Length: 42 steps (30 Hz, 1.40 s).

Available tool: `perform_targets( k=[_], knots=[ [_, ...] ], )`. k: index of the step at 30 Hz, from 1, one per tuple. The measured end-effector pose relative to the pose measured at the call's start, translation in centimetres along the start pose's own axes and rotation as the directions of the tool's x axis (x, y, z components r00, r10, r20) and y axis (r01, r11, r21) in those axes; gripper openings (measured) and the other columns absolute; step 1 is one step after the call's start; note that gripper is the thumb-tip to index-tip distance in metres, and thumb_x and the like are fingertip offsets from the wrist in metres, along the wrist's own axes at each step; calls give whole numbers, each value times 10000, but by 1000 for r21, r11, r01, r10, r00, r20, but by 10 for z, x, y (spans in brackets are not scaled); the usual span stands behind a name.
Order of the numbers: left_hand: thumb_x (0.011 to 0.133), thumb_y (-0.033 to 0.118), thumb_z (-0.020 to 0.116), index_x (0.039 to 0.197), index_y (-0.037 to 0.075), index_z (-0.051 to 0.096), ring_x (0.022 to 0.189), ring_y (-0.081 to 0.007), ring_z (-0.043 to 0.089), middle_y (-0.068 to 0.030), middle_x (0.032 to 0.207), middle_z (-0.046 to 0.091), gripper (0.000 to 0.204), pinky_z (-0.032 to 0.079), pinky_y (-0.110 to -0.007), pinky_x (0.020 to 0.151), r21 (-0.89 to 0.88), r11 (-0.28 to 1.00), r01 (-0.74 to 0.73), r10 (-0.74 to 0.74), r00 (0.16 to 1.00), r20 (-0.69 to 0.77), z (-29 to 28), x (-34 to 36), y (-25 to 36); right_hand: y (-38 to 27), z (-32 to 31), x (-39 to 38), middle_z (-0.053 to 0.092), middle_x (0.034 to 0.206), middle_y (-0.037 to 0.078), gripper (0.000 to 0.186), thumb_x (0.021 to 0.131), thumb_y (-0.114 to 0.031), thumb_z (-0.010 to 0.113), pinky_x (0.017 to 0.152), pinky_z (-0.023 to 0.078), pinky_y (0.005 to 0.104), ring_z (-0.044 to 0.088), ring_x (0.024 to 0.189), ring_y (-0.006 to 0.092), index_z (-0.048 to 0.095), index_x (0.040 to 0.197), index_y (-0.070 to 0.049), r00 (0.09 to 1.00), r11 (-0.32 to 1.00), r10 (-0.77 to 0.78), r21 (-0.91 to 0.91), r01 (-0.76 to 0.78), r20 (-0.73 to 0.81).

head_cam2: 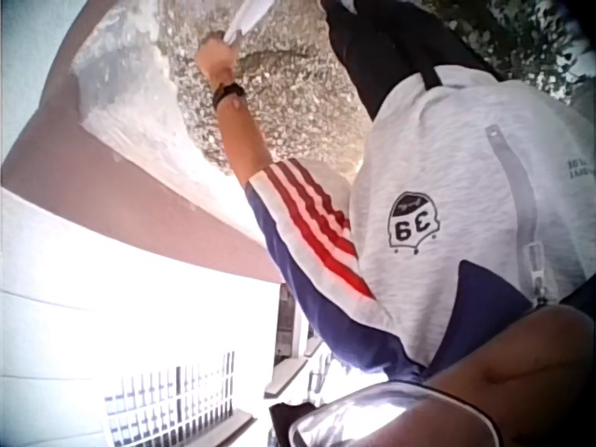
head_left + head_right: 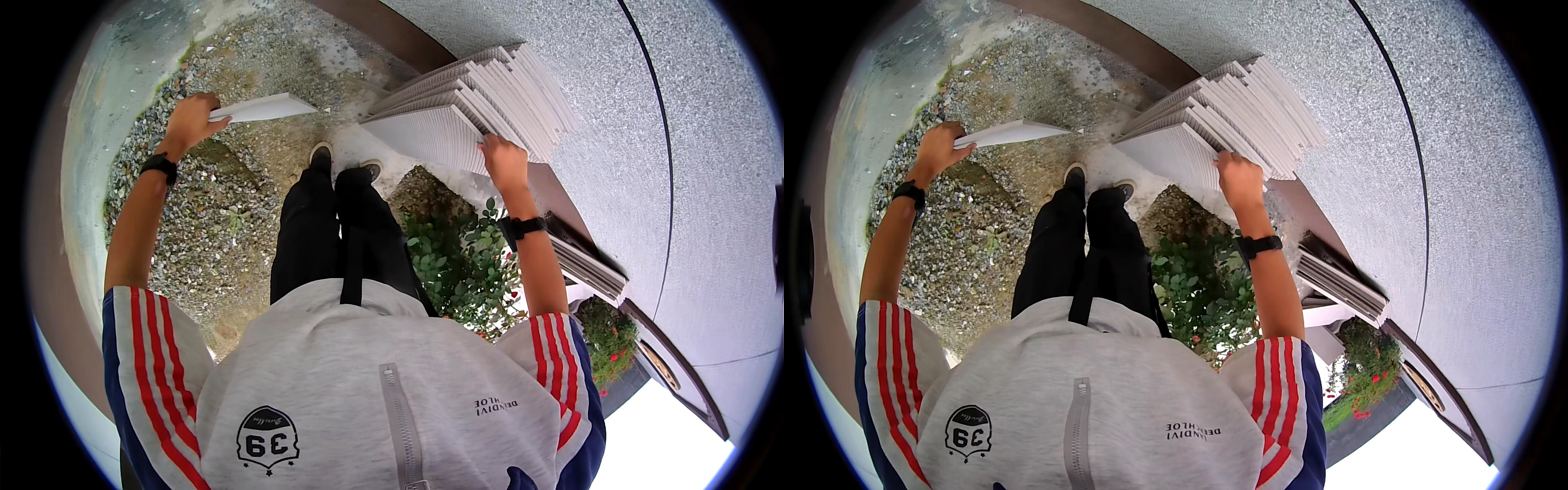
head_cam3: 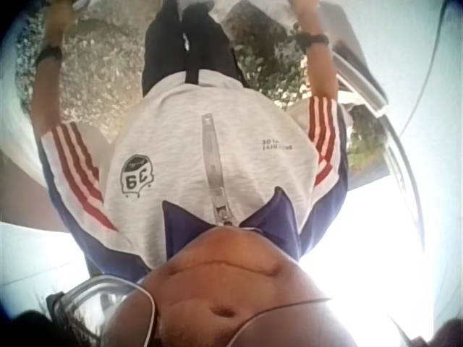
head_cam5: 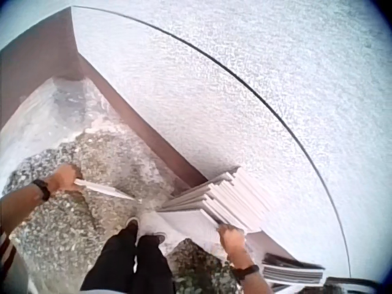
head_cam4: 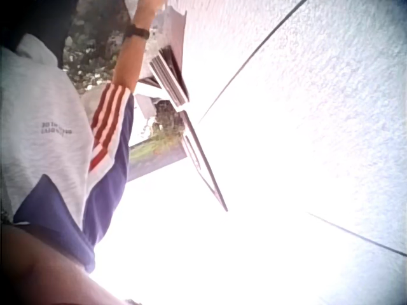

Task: The person sorts and stacks tiles on a outdoor patio by hand, picking them up from several stacks and rearranging them.

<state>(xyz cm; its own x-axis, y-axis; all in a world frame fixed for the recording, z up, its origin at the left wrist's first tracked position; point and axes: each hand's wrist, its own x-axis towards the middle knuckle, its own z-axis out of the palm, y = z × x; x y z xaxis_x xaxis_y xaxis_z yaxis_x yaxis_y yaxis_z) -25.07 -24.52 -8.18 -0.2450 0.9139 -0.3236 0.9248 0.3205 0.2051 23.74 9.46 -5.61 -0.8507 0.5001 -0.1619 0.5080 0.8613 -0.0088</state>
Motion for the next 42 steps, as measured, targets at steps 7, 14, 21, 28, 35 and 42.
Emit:
perform_targets(
  k=[7, 14, 21, 28, 35, 42],
  knots=[
    [788, 396, 660, 762, 62, 658, 780, -304, 609, -97, 770, 615, 335, 502, -435, 651, 30, 1000, 5, -6, 1000, 23, 1, -2, 3, -10, -13, 6, 629, 749, 51, 208, 815, -247, 686, 557, 508, 382, 642, 664, 254, 546, 762, -102, 996, 997, 56, -52, -60, -76],
    [808, 397, 653, 768, 73, 664, 777, -293, 616, -82, 767, 614, 326, 508, -422, 644, 25, 1000, -12, 12, 1000, 10, 4, -5, 2, -23, -11, 3, 634, 851, 53, 215, 802, -242, 695, 602, 525, 380, 649, 764, 254, 578, 924, -110, 981, 982, 189, 7, -189, -38],
    [827, 399, 639, 771, 66, 665, 766, -294, 627, -86, 770, 621, 338, 510, -413, 646, 68, 996, -55, 59, 997, -52, 13, -13, 1, -135, -18, 29, 615, 984, 68, 382, 767, -192, 708, 749, 518, 374, 618, 942, 248, 577, 1107, -77, 994, 951, -28, 303, 59, -107],
    [810, 396, 650, 782, 73, 679, 768, -294, 632, -86, 757, 632, 326, 519, -413, 666, 83, 996, -39, 42, 998, -37, 6, -13, 7, -315, -11, 129, 584, 1180, 127, 535, 806, -156, 635, 998, 405, 438, 550, 1121, 307, 491, 1308, -41, 829, 929, -358, -77, 362, -430],
    [789, 289, 694, 991, 93, 652, 792, -288, 637, -79, 868, 650, 285, 526, -402, 663, -35, 988, -148, 137, 966, -219, 19, -46, 18, -340, 10, 151, 675, 761, 136, 321, 806, -109, 612, 688, 544, 444, 683, 737, 325, 567, 1103, 3, 895, 889, -425, 248, 384, 137],
    [768, 159, 701, 880, 67, 577, 779, -292, 627, -96, 798, 606, 191, 507, -400, 636, 49, 973, -225, 227, 974, -24, 40, -86, -11, -341, 38, 123, 657, 688, 145, 161, 760, -73, 634, 532, 523, 448, 674, 662, 334, 582, 898, -9, 817, 796, -574, 194, 573, -57]
  ],
)
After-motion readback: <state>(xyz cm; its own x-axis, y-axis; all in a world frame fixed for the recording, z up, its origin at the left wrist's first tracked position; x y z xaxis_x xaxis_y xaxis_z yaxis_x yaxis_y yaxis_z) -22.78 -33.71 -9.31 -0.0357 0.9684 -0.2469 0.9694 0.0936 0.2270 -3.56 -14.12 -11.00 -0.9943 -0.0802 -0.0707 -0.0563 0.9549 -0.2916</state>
